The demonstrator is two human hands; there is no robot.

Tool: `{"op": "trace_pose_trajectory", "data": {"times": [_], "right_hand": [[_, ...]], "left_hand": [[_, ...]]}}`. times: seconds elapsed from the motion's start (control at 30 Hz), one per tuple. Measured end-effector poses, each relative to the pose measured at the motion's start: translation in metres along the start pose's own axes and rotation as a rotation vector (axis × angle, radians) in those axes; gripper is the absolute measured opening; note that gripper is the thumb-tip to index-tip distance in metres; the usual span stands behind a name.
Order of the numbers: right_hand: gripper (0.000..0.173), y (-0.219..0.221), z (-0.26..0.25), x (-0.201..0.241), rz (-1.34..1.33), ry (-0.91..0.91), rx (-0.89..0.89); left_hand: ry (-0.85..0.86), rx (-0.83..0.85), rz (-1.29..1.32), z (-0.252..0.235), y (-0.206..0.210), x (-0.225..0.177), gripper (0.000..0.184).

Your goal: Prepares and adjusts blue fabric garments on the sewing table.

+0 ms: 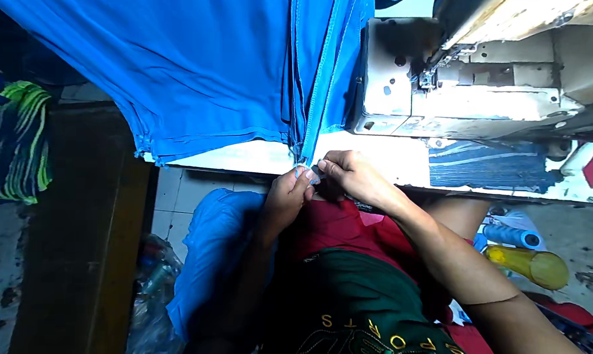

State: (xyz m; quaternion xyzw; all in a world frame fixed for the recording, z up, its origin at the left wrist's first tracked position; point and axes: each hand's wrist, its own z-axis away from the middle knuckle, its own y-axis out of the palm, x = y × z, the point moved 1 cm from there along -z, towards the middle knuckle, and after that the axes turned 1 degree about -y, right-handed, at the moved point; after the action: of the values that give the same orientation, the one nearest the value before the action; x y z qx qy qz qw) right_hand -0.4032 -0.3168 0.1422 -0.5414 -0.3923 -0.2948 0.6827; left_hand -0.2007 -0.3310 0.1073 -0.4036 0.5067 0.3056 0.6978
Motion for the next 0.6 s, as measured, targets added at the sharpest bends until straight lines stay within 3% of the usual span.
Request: {"op": "trace_pose_trajectory", "data": {"times": [0.17,0.3,0.5,0.6], "right_hand": [[0.032,0.008,-0.008,0.006,0.089,0.017,-0.007],[0.033,0.001,-0.006,0.000,0.103,0.053,-0.027],[0.039,-0.025,0.004,-0.014,0.058,0.070,-0.114],[0.040,-0.030,0.011,-0.015,0.003,0.098,-0.182]], "left_hand": [[-0.043,0.070,-0.018,0.000,0.001,-0.006,0.034],[-0.039,0.023,-0.105,0.004,-0.010,-0.005,0.034],[-0.060,-0.207,-0.669,0.010,-0.044,-0.029,0.035],[0.034,-0.407,-0.706,0.002,-0.043,-0.048,0.056]]}}
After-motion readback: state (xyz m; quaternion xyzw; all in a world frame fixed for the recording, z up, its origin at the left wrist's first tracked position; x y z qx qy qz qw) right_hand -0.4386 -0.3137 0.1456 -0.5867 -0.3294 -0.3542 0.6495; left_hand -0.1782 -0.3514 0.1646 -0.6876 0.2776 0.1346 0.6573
